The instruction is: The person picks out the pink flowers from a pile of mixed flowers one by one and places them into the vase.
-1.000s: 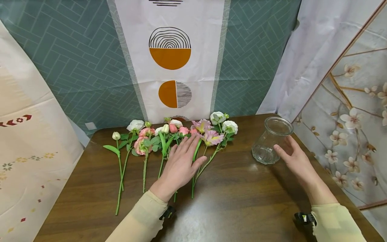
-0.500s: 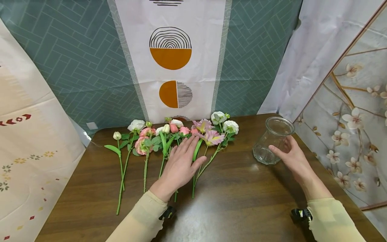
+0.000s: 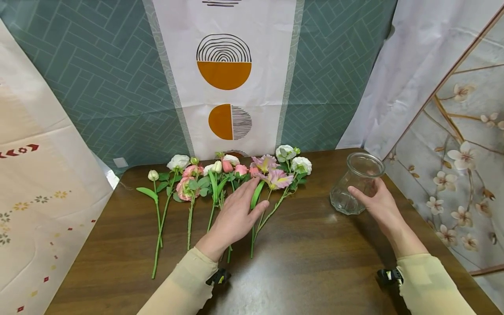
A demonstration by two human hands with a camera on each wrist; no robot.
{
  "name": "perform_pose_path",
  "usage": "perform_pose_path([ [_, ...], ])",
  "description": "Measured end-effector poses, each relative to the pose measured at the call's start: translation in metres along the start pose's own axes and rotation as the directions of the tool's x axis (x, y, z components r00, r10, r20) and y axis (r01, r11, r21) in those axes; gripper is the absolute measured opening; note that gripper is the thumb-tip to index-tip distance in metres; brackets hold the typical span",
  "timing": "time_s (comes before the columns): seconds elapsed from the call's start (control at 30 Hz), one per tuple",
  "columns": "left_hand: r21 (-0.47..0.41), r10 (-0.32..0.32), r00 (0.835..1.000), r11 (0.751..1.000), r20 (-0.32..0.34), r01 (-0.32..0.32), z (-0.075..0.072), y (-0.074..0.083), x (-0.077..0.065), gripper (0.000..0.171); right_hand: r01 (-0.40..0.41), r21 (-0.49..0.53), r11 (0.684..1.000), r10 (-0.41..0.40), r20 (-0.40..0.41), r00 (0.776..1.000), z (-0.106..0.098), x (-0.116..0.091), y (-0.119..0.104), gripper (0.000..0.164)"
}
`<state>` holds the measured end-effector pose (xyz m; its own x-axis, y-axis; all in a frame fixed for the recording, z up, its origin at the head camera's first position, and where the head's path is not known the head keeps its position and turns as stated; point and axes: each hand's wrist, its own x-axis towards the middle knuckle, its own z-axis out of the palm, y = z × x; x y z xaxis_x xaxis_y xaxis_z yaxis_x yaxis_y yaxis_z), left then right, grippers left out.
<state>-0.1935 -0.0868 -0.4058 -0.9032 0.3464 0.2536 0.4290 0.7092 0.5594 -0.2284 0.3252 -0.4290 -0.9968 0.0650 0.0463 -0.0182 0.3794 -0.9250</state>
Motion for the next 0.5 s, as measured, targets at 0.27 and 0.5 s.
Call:
perform_pose_path([
  [0.27,-0.064,-0.040,0.999,0.997,0.016,0.041,0.001,-0.001,0.002,0.072,-0.025,-0.073,0.997,0.025,-0.009,1.000,0.008,-0.002,-0.005,0.092],
  [0.5,-0.139,-0.074,0.996,0.987,0.055,0.081,0.003,-0.003,0.004,0.073,-0.011,-0.107,0.994,0.013,0.014,1.000,0.017,-0.004,-0.008,0.092],
])
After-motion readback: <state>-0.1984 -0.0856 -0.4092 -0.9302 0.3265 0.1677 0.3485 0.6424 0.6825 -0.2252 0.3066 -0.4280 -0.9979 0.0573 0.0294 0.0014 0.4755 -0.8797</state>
